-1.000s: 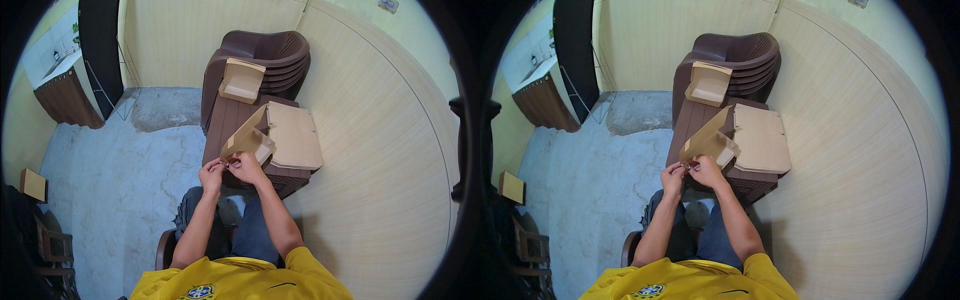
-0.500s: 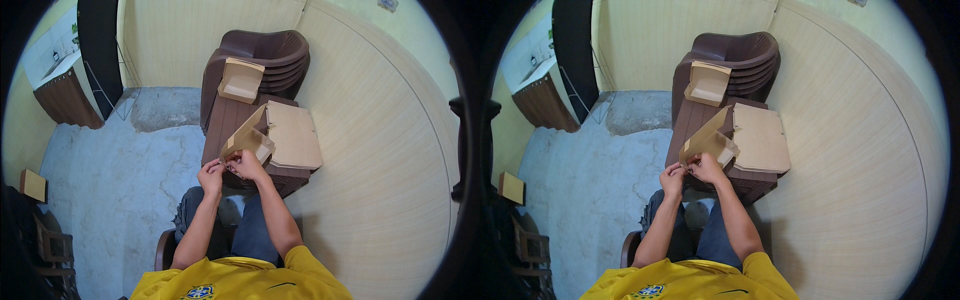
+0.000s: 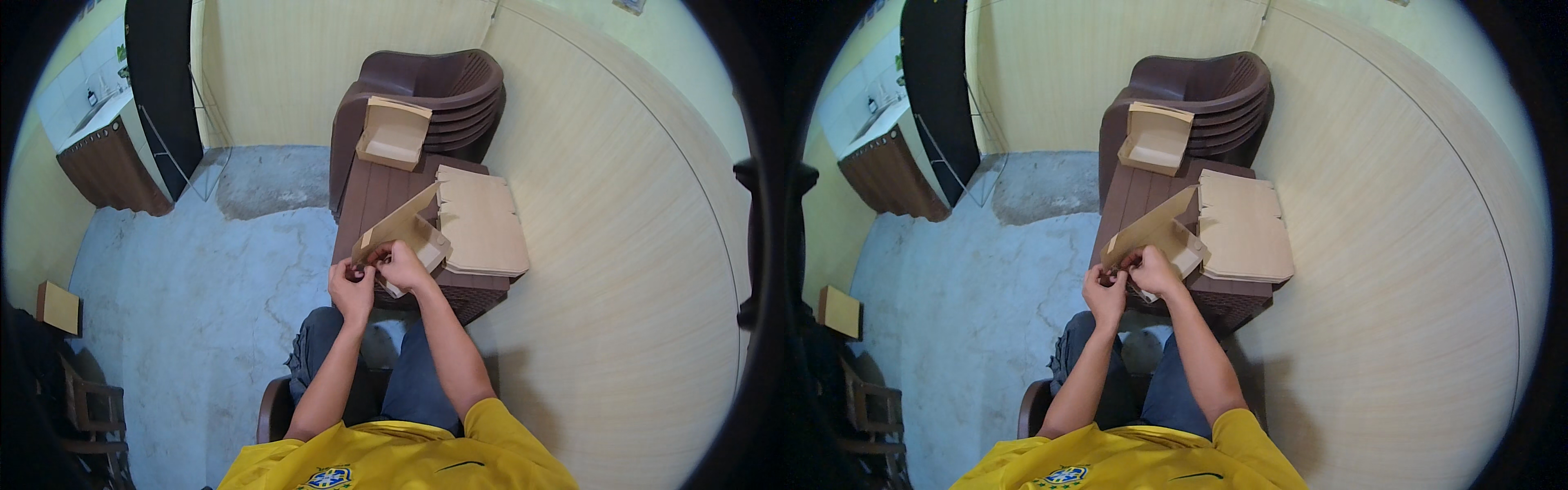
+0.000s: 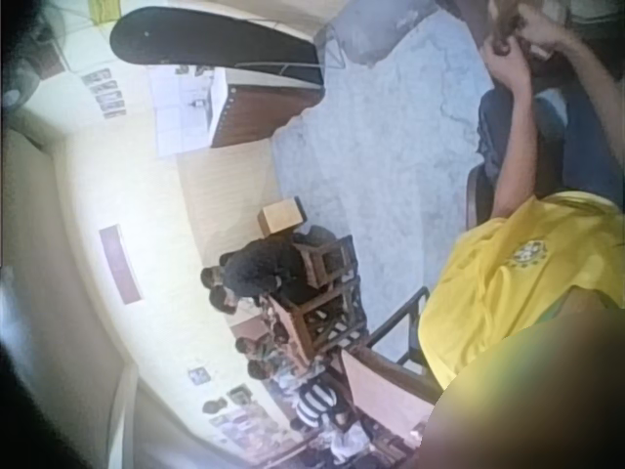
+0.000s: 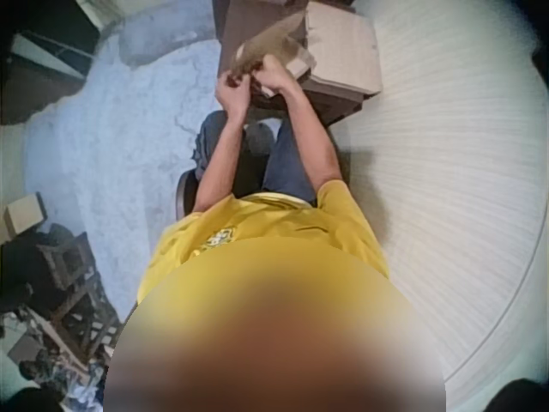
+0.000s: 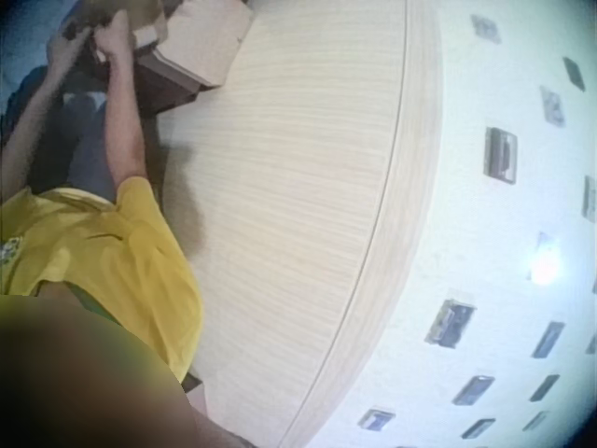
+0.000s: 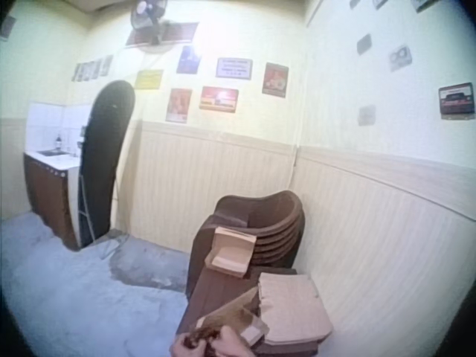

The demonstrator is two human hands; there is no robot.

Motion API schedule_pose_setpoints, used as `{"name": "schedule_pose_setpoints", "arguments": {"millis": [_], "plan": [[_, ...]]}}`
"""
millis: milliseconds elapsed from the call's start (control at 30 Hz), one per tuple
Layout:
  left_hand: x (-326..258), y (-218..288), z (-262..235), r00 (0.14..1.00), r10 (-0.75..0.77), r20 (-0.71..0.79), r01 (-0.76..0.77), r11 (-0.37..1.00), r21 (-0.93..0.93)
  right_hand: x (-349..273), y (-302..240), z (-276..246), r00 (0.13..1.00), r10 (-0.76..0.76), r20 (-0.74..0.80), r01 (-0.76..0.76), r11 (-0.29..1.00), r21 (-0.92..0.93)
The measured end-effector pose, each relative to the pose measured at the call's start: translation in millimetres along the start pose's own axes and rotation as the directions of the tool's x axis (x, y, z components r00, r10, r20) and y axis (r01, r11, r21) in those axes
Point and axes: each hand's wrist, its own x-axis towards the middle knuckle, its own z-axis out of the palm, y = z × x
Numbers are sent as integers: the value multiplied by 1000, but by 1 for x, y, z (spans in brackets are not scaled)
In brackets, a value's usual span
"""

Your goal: The person folds flat cardboard pieces into small boxes by hand, tucking flaps and securing edges. Completed boxes are stacked on a nearby chair.

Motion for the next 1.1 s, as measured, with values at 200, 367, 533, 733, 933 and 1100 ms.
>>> {"name": "schedule_pose_setpoints", "arguments": {"millis": [200,367,533,733,933,1100], "plan": [[-2,10,-2,993,114,-3,-114,991,71,-11,-14,0,996,-82,-39,78,991,-105],[-4,-13,-3,999,38,24,-35,993,-111,-18,-10,0,995,-97,-22,92,982,-164],[-1,-26,-9,991,98,91,-86,988,-129,-26,-9,8,970,-240,-26,219,921,-322],[-11,-11,-16,970,235,55,-222,958,-179,-45,-26,10,940,-301,-160,201,869,-453],[8,-19,-18,994,92,63,-74,966,-247,-56,-29,10,903,-409,-131,364,891,-272],[37,-30,-36,990,44,131,15,907,-420,-61,-25,-43,569,-475,-671,211,873,-439]]}}
